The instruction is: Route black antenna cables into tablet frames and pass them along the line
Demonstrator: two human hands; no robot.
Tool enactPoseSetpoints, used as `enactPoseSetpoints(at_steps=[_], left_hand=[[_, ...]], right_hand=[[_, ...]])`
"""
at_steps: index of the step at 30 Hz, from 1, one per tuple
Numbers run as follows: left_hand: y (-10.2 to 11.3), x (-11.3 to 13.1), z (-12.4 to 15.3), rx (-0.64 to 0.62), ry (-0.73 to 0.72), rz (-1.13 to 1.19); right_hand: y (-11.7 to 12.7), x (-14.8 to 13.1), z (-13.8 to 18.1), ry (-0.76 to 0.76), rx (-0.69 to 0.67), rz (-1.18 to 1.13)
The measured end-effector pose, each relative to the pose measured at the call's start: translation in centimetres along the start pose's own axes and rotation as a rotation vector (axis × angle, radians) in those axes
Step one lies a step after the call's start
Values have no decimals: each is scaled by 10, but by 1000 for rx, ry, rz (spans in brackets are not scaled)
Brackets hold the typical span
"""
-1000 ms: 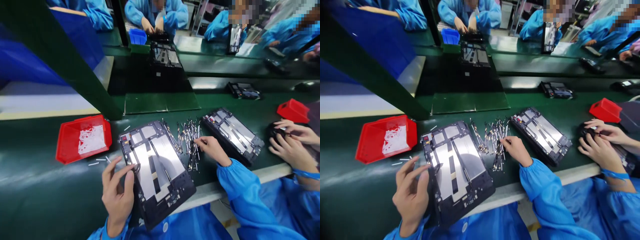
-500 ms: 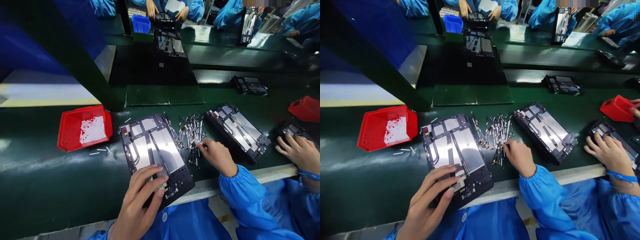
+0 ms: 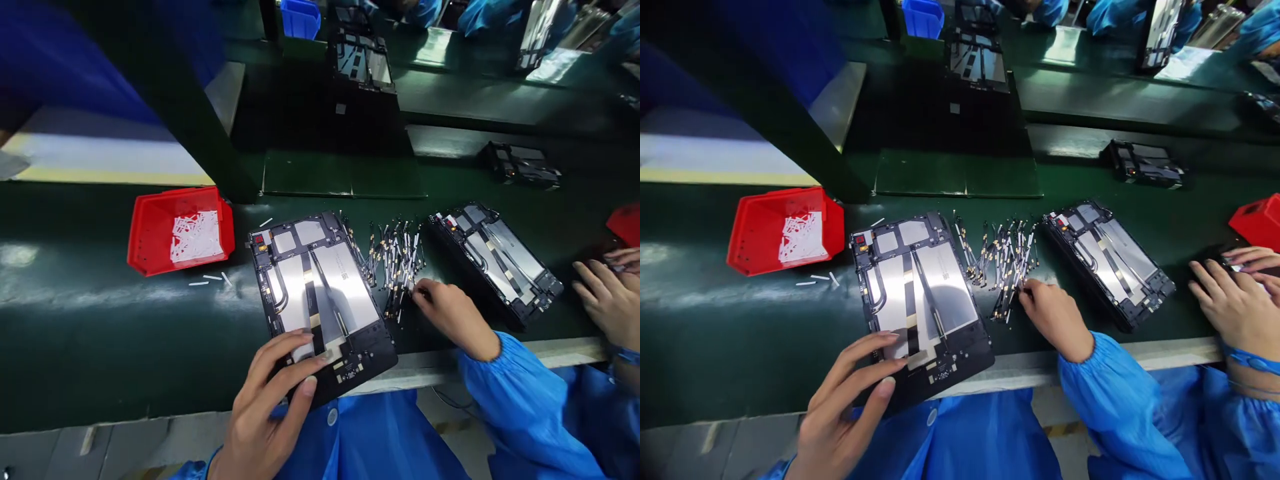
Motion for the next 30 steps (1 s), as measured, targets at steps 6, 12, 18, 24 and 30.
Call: enactPoseSetpoints(at_steps=[6,12,18,24,30], left_hand=[[11,-29,46,-2,482,114],[9,-7,59,-215,669,238],[-10,-25,62,-52,399,194],[-3,-30,57,-149,565,515],[10,-25,45,-1,754,716]], right_hand=[[33,-10,46,87,265,-359],[34,-99,67,410,367,-744],[-3,-152,37,528,353,-876],[-9,-151,36,528,325,-813],[2,-168,32,604,47,-676]])
Point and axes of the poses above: each hand's wrist, its own z-axis away from the middle knuckle, its own y-axis out of the back of the hand, x = y × z, the point moved 2 cm from there along -z, towards the middle knuckle, and after that the axes turned 10 degrees about y, right-handed, at the moved point
